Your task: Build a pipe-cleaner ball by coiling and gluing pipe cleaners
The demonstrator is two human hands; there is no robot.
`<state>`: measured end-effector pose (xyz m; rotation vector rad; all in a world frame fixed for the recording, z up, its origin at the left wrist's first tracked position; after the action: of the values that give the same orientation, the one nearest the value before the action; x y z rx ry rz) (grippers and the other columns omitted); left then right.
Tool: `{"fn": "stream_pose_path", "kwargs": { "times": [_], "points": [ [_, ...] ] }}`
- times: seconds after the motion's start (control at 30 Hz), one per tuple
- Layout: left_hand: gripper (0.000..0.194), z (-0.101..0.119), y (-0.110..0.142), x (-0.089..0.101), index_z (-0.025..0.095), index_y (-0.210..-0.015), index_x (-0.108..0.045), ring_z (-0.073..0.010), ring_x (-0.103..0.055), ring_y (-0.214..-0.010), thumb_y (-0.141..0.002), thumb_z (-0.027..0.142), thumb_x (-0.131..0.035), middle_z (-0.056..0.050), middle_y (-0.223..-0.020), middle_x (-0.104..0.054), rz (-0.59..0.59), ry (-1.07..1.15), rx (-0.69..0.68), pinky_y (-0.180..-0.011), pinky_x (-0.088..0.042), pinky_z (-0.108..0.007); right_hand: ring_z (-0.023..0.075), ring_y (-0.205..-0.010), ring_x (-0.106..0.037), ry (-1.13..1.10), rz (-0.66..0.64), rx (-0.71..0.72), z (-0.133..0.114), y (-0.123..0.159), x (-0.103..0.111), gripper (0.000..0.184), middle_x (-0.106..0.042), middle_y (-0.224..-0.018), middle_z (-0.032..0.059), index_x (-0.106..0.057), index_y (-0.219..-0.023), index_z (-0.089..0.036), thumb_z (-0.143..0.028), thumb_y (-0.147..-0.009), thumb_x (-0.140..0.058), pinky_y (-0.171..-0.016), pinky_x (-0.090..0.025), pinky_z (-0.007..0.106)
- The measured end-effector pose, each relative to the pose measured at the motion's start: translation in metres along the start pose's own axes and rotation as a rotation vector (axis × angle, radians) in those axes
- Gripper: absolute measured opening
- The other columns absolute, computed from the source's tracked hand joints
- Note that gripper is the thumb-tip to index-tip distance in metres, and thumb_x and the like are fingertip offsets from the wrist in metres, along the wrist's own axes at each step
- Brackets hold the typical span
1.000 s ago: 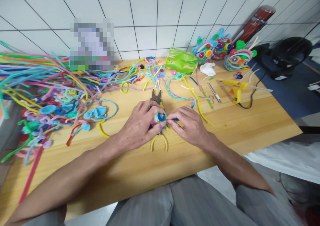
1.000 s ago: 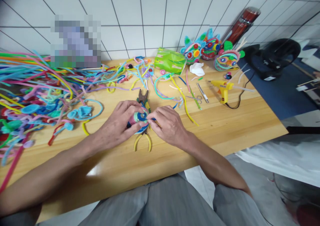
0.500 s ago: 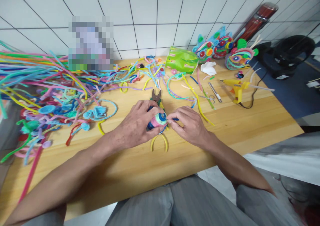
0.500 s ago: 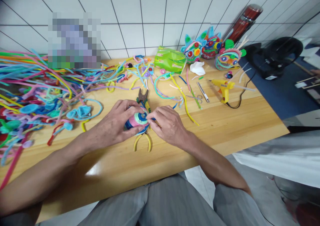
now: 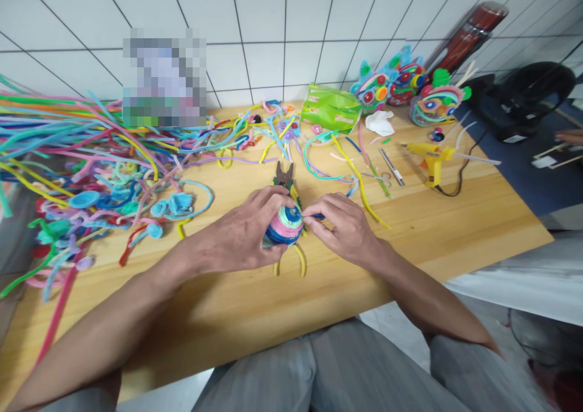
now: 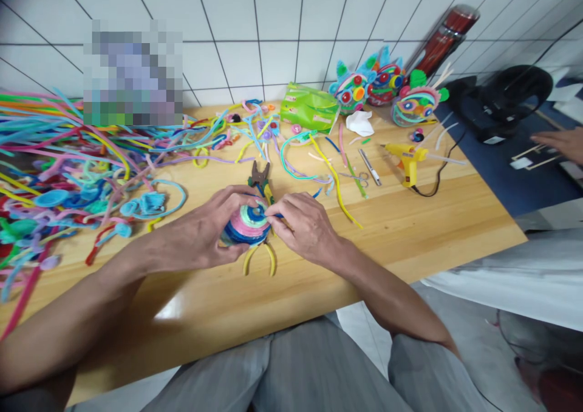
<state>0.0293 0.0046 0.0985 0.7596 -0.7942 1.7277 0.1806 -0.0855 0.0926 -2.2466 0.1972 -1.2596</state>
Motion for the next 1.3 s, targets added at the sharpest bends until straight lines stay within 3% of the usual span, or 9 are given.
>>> {"fn": "stream_pose_path", "kwargs": {
  "times": [0.1,0.2,0.37,0.53,0.63,0.77,1.0,1.3],
  "points": [
    [0.05,0.0,0.0,0.002,0.022,-0.133,-0.049,-0.0306,-0.058,-0.135,-0.086,0.022,-0.069,-0.014,-0.142,-0.058,-0.01,0.006,-0.001,-0.114,-0.053,-0.051,0.0192,-0.079,-0.066,-0.002,-0.002,-0.001,0.0,-0.001,0.001,0.009,-0.074,-0.085,0.003,-0.066,-0.097,-0.022,-0.016,-0.102,-0.062,-0.076,-0.049,0.034],
    [0.051,-0.001,-0.001,0.0,0.023,-0.132,-0.051,-0.0309,-0.06,-0.131,-0.085,0.022,-0.072,-0.013,-0.137,-0.06,0.077,-0.026,0.025,-0.111,-0.055,-0.05,0.0197,-0.081,-0.067,-0.005,-0.005,-0.011,0.001,-0.003,0.003,0.009,-0.074,-0.086,0.0035,-0.066,-0.097,-0.022,-0.016,-0.103,-0.061,-0.078,-0.05,0.035],
    [0.055,0.003,-0.001,-0.01,0.023,-0.133,-0.051,-0.0339,-0.058,-0.127,-0.085,0.031,-0.078,-0.015,-0.136,-0.059,0.256,-0.154,0.09,-0.107,-0.055,-0.053,0.0197,-0.083,-0.067,0.047,-0.007,0.003,0.003,-0.009,0.01,0.011,-0.074,-0.088,0.0036,-0.065,-0.096,-0.024,-0.016,-0.103,-0.06,-0.081,-0.05,0.035],
    [0.062,0.008,0.002,-0.018,0.02,-0.131,-0.053,-0.037,-0.056,-0.123,-0.083,0.044,-0.084,-0.017,-0.133,-0.059,0.311,-0.224,0.157,-0.106,-0.053,-0.058,0.0202,-0.082,-0.065,0.117,-0.053,0.045,-0.001,-0.014,0.011,0.011,-0.073,-0.088,0.0038,-0.064,-0.097,-0.023,-0.016,-0.104,-0.06,-0.083,-0.048,0.036],
    [0.068,0.011,0.004,-0.017,0.018,-0.132,-0.053,-0.038,-0.056,-0.122,-0.082,0.05,-0.085,-0.018,-0.133,-0.058,0.278,-0.238,0.168,-0.104,-0.054,-0.059,0.0209,-0.083,-0.065,0.136,-0.082,0.07,-0.004,-0.015,0.012,0.01,-0.072,-0.088,0.0043,-0.064,-0.097,-0.022,-0.016,-0.103,-0.06,-0.083,-0.048,0.037],
    [0.065,0.014,0.007,-0.011,0.019,-0.136,-0.049,-0.0365,-0.056,-0.123,-0.083,0.037,-0.083,-0.017,-0.139,-0.055,0.171,-0.252,0.125,-0.103,-0.056,-0.055,0.0214,-0.085,-0.066,0.161,-0.115,0.081,-0.005,-0.014,0.013,0.01,-0.071,-0.087,0.0041,-0.065,-0.097,-0.023,-0.016,-0.104,-0.06,-0.084,-0.048,0.037],
    [0.07,0.008,0.011,0.001,0.02,-0.138,-0.048,-0.0349,-0.056,-0.126,-0.081,0.028,-0.087,-0.017,-0.145,-0.055,-0.07,-0.275,-0.043,-0.105,-0.056,-0.052,0.0218,-0.086,-0.068,0.175,-0.144,0.088,-0.011,-0.012,0.014,0.009,-0.073,-0.088,0.0051,-0.066,-0.098,-0.022,-0.02,-0.105,-0.06,-0.083,-0.049,0.037],
    [0.066,0.006,0.01,0.006,0.021,-0.142,-0.044,-0.0316,-0.058,-0.127,-0.088,0.029,-0.081,-0.017,-0.149,-0.058,-0.089,-0.195,-0.122,-0.108,-0.049,-0.047,0.0216,-0.085,-0.069,0.17,-0.138,0.083,-0.011,-0.012,0.012,0.011,-0.074,-0.088,0.0048,-0.068,-0.097,-0.023,-0.021,-0.105,-0.06,-0.081,-0.049,0.037]
  ]
}}
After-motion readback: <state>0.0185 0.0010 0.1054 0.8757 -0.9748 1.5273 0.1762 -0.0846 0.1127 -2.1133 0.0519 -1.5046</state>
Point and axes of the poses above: each hand's wrist, its own y-axis away from the middle knuckle, its own x-axis out of the back of the hand, z = x × y, the point moved 6 cm from there along -y, towards the middle knuckle
